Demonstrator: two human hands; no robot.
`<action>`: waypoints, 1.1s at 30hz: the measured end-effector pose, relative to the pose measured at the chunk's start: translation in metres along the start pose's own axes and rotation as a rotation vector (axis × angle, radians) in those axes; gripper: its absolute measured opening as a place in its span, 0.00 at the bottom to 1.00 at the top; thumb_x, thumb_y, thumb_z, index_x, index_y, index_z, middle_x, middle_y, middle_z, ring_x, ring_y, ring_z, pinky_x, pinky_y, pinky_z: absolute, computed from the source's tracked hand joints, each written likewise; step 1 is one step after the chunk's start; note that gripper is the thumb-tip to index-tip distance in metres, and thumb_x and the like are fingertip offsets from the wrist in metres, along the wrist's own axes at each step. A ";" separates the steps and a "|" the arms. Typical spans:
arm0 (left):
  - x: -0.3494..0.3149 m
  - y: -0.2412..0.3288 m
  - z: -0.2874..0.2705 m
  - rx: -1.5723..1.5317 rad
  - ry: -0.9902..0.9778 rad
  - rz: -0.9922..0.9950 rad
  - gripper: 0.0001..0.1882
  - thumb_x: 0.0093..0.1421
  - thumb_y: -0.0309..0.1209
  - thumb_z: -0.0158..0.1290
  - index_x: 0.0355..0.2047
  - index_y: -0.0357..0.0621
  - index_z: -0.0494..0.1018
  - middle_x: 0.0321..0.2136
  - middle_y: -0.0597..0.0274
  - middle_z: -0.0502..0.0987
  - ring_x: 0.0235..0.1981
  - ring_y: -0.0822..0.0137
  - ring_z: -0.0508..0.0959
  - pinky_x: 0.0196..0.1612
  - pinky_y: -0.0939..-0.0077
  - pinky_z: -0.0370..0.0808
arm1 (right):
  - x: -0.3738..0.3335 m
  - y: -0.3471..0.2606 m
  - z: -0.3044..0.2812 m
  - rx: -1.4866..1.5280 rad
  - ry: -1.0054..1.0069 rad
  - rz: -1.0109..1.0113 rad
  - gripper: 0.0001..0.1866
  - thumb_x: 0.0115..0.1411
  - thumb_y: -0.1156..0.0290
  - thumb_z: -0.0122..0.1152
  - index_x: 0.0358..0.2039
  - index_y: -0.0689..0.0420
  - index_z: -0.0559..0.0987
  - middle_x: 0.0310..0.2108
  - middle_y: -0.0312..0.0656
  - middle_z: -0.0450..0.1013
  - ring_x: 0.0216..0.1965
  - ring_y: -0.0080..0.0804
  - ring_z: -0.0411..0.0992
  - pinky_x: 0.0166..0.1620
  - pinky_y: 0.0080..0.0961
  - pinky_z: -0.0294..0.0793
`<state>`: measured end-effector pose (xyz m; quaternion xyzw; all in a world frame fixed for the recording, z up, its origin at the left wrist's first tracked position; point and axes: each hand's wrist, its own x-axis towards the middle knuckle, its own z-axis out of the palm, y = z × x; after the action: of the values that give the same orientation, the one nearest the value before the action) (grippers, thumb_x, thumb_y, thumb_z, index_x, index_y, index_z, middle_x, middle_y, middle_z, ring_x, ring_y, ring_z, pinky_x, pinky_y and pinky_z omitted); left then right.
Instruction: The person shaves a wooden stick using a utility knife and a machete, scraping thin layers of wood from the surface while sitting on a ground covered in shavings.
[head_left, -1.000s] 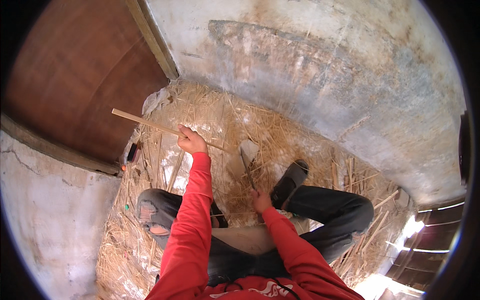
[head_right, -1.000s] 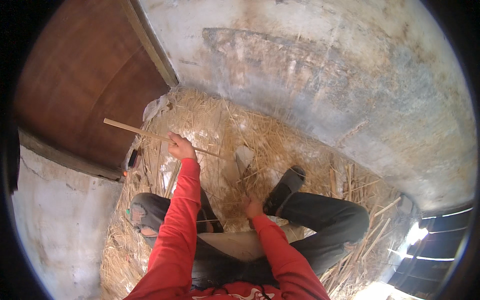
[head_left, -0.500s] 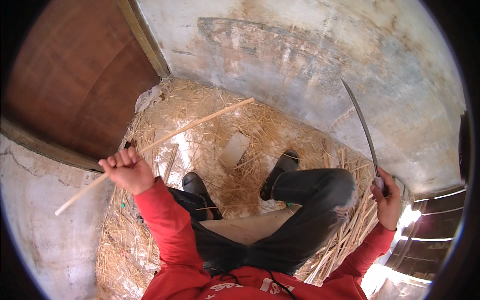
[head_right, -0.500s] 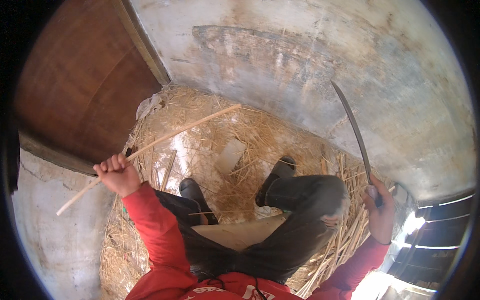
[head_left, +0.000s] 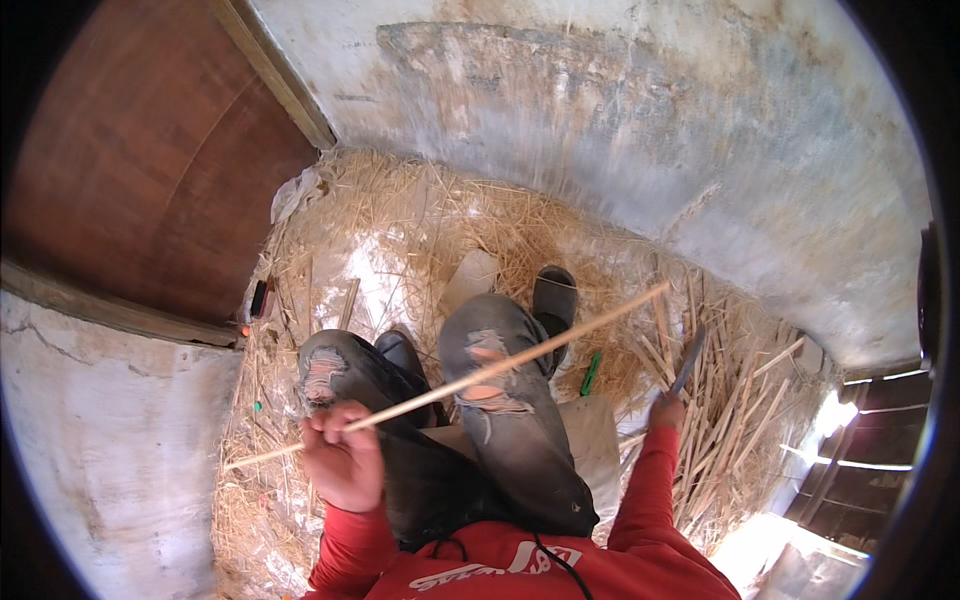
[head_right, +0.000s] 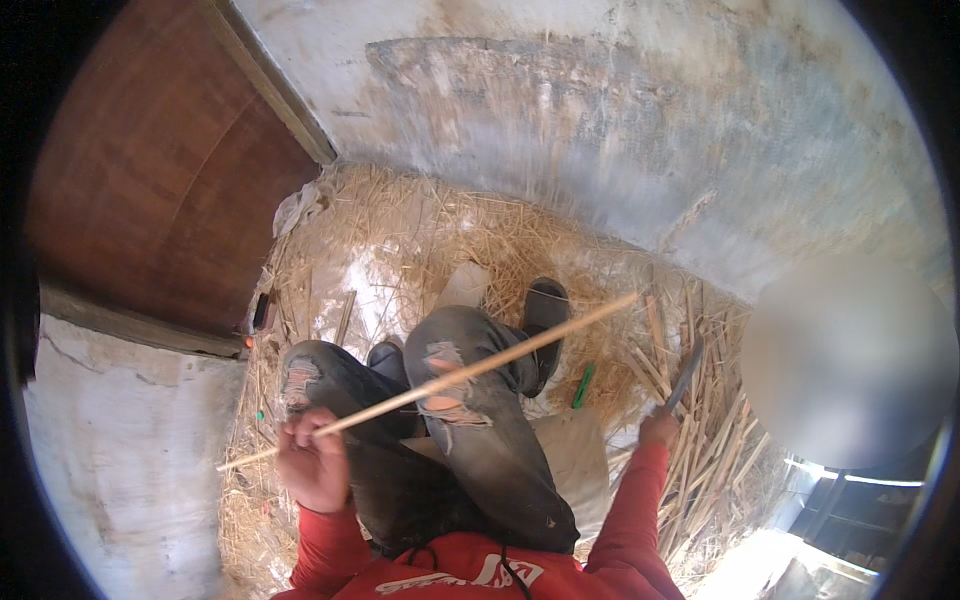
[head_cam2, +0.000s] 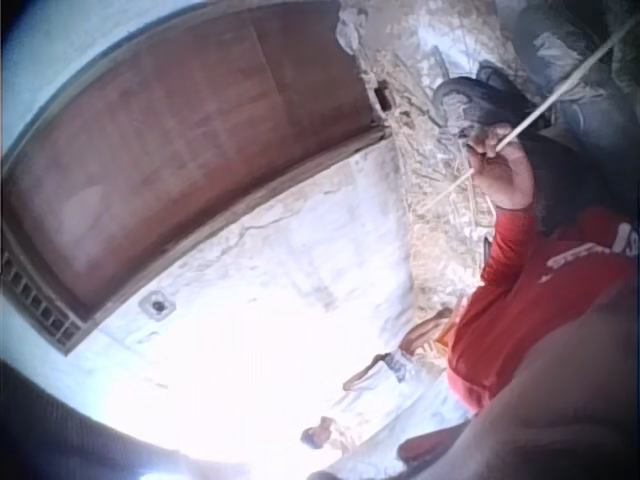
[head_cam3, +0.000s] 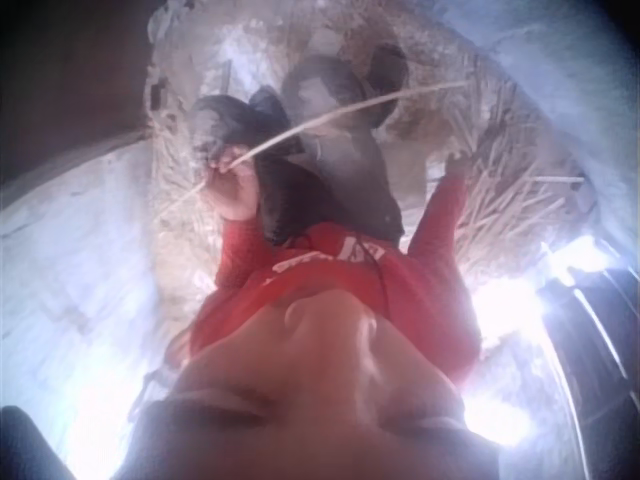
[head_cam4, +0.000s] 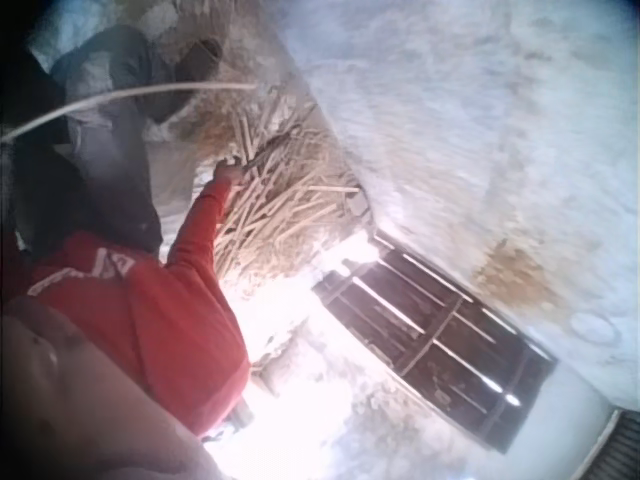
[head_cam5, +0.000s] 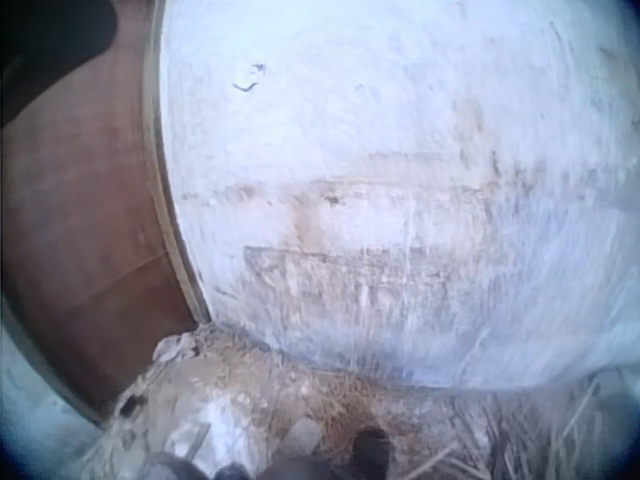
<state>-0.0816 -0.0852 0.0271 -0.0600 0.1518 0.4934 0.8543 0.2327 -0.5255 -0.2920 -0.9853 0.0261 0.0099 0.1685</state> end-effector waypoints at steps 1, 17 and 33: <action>-0.009 -0.003 -0.015 0.110 0.022 0.020 0.19 0.75 0.42 0.43 0.29 0.44 0.65 0.26 0.65 0.63 0.31 0.66 0.69 0.54 0.59 0.73 | -0.001 -0.013 0.020 -0.017 0.041 -0.096 0.19 0.50 0.62 0.72 0.43 0.55 0.84 0.32 0.50 0.83 0.37 0.49 0.82 0.44 0.41 0.82; -0.070 0.042 0.043 1.550 -0.794 -0.755 0.29 0.71 0.51 0.48 0.54 0.36 0.77 0.43 0.54 0.82 0.45 0.55 0.80 0.49 0.65 0.73 | 0.007 -0.105 0.180 0.074 -0.641 -0.034 0.56 0.40 0.61 0.84 0.65 0.59 0.59 0.53 0.58 0.76 0.55 0.52 0.76 0.55 0.45 0.78; -0.082 0.004 0.208 1.020 -1.298 0.204 0.23 0.73 0.46 0.49 0.66 0.65 0.70 0.64 0.63 0.62 0.54 0.63 0.63 0.51 0.55 0.64 | 0.008 -0.094 0.177 -0.098 -0.663 0.047 0.25 0.56 0.50 0.66 0.39 0.63 0.82 0.39 0.60 0.81 0.44 0.56 0.81 0.47 0.44 0.79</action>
<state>-0.0816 -0.0981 0.2504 0.6452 -0.1613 0.3756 0.6455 0.2443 -0.3785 -0.4278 -0.9345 -0.0077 0.3349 0.1201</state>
